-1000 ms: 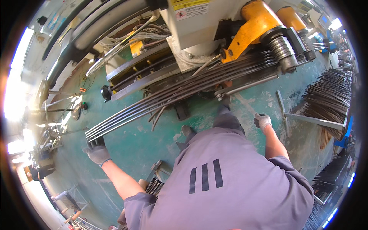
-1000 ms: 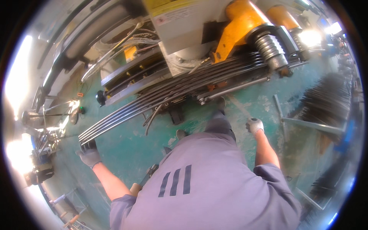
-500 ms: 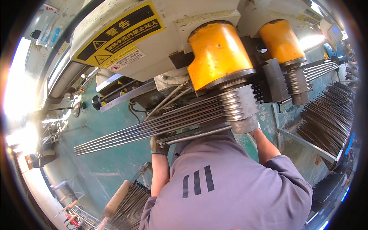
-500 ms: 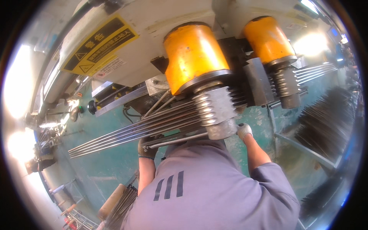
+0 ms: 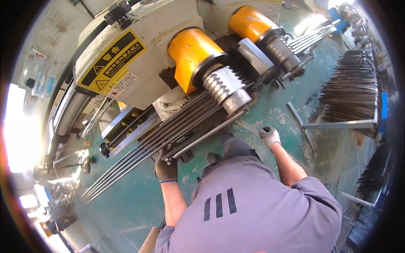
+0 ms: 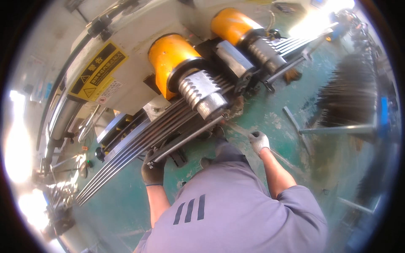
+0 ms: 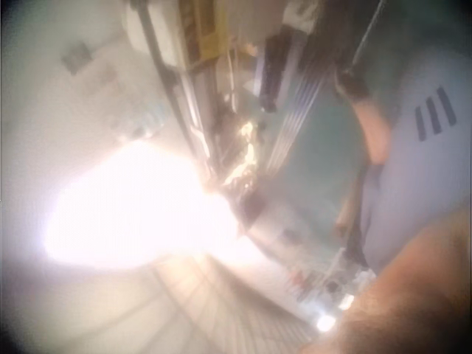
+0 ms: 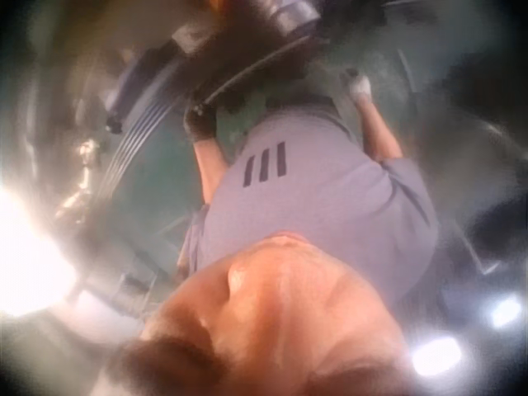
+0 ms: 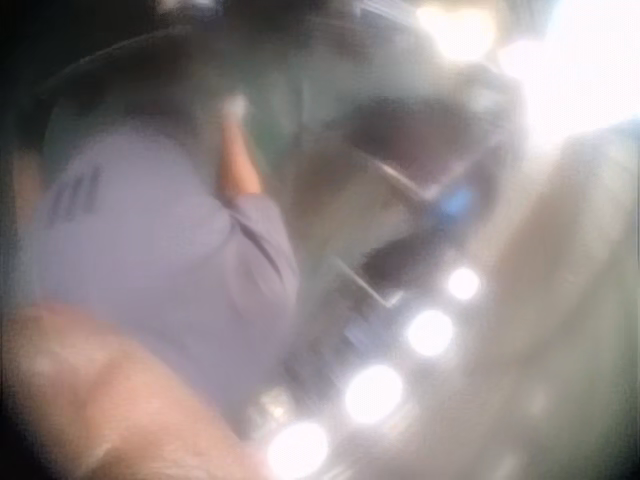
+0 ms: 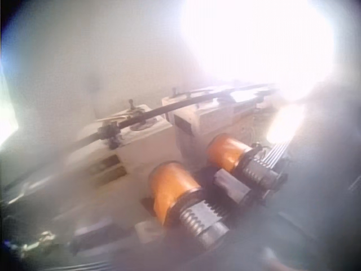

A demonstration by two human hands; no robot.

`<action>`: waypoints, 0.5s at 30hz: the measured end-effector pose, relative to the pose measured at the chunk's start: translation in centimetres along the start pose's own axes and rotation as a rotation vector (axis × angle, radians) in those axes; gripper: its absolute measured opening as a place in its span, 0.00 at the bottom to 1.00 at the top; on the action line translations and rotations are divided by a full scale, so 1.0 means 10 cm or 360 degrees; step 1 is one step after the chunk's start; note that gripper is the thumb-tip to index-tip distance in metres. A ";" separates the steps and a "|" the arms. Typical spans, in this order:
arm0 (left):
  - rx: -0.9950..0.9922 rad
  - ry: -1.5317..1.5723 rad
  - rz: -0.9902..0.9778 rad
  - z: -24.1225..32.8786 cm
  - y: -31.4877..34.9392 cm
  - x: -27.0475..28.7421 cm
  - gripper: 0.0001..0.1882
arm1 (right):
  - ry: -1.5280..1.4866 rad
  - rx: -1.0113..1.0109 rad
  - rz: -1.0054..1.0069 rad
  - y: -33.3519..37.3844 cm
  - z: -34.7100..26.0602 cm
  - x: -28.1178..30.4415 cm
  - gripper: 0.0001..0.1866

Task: The person picks up several metal strips from a rack, feeds them into a industrial bending machine, and kemudian places the bent strips onto a secondary storage rack.

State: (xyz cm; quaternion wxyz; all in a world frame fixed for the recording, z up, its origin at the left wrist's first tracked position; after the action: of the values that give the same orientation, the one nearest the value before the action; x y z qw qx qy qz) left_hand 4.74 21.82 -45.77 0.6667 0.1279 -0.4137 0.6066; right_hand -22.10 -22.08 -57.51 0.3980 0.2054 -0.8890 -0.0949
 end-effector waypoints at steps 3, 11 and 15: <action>0.0104 -0.0006 -0.0078 0.22 -0.02 0.18 0.29 | -0.0334 0.0194 0.0147 0.21 -0.41 0.12 0.15; 0.1203 0.2696 0.0223 -0.30 -0.19 0.62 0.26 | -0.1571 0.0370 0.0218 0.47 -2.14 0.58 0.17; 0.1214 0.2580 0.0599 -0.07 -0.22 0.80 0.29 | -0.1622 0.0594 0.0469 0.02 -2.30 0.44 0.20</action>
State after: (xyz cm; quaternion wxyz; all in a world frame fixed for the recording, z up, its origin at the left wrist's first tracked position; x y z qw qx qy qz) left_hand 6.43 27.37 -39.78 0.5557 -0.1949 0.3954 0.7049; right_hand -7.54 -23.97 -39.21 -0.1157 0.0742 -0.9899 0.0333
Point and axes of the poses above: each hand's wrist, its own y-axis away from the middle knuckle, its own x-axis out of the back of the hand, z = x × y, the point moved 5 cm from there along -y, towards the middle knuckle, and after that the axes turned 15 degrees about z, right-handed, at the moved point
